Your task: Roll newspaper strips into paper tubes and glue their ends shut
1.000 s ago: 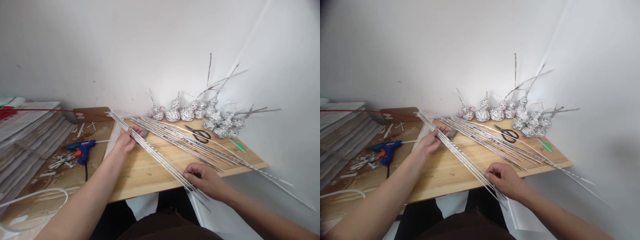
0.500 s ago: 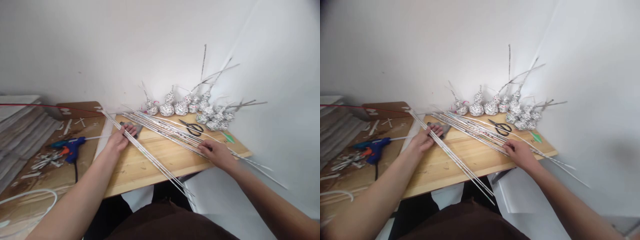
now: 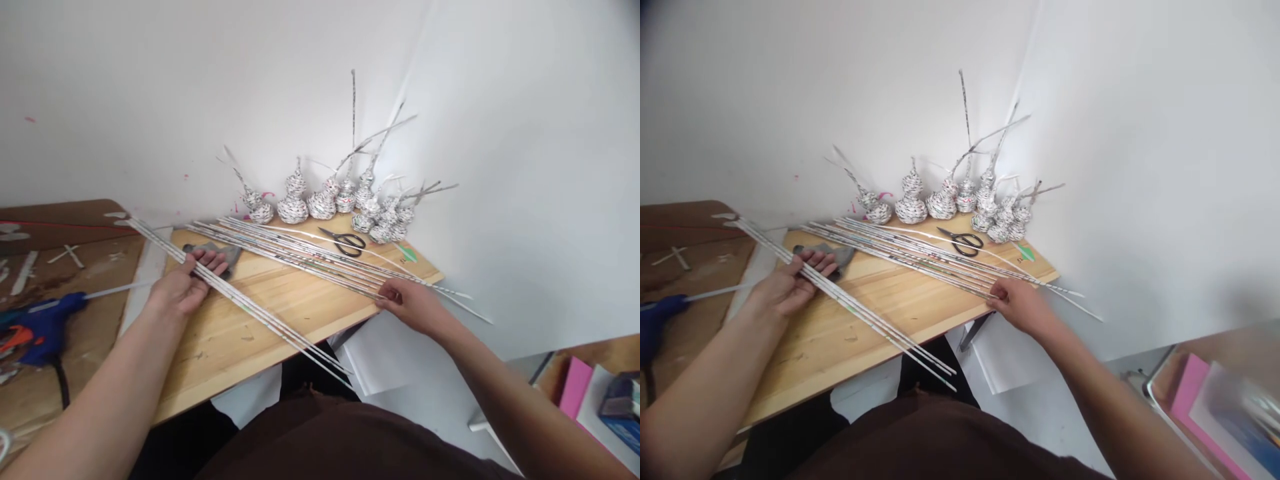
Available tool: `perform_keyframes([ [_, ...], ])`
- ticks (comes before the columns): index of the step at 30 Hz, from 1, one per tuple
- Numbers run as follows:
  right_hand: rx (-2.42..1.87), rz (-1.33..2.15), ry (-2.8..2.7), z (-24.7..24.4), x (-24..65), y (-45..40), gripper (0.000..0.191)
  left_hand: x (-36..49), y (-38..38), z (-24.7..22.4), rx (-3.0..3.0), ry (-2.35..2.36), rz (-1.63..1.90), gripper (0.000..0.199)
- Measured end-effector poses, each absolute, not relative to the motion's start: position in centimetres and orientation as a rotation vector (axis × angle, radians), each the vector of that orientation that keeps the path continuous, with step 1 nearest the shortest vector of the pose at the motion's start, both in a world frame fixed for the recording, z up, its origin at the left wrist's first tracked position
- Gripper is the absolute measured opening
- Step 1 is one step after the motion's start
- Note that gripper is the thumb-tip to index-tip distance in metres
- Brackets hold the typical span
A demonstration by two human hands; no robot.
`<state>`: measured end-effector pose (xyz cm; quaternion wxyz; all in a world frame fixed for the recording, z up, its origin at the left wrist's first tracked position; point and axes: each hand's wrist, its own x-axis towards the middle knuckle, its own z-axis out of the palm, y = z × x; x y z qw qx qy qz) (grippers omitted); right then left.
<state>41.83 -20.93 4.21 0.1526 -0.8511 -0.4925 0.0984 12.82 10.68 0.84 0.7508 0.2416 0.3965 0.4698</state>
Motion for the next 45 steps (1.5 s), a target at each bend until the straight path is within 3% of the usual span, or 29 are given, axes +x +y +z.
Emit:
perform_keyframes([
  [8, -2.368, 0.236, -1.352, 4.5, 41.4, -20.9, 0.02, 13.0, 10.3, 1.1, 0.467, 0.832, 1.02, 0.031],
  [13, -2.161, 0.685, -1.207, 5.9, 40.0, -21.3, 0.033, 13.1, 10.3, 0.9, 0.439, 0.806, 0.994, 0.026],
  [17, -2.047, 0.967, -1.128, 4.2, 37.3, -21.7, 0.037, 13.2, 10.2, 0.9, 0.442, 0.788, 0.973, 0.024],
  [22, -1.956, 1.157, -1.125, 1.0, 34.7, -22.0, 0.038, 13.2, 10.4, 0.5, 0.442, 0.75, 1.015, 0.02],
  [27, -1.97, 1.325, -1.023, 1.1, 33.2, -21.8, 0.042, 13.2, 10.3, 0.3, 0.46, 0.709, 1.037, 0.02],
  [34, -1.975, 1.444, -1.016, 1.3, 33.0, -21.9, 0.045, 13.3, 10.1, 0.2, 0.484, 0.701, 1.057, 0.017],
  [45, -1.892, 1.35, -0.951, 1.1, 33.2, -21.9, 0.042, 12.9, 10.0, 1.5, 0.492, 0.77, 1.081, 0.021],
])
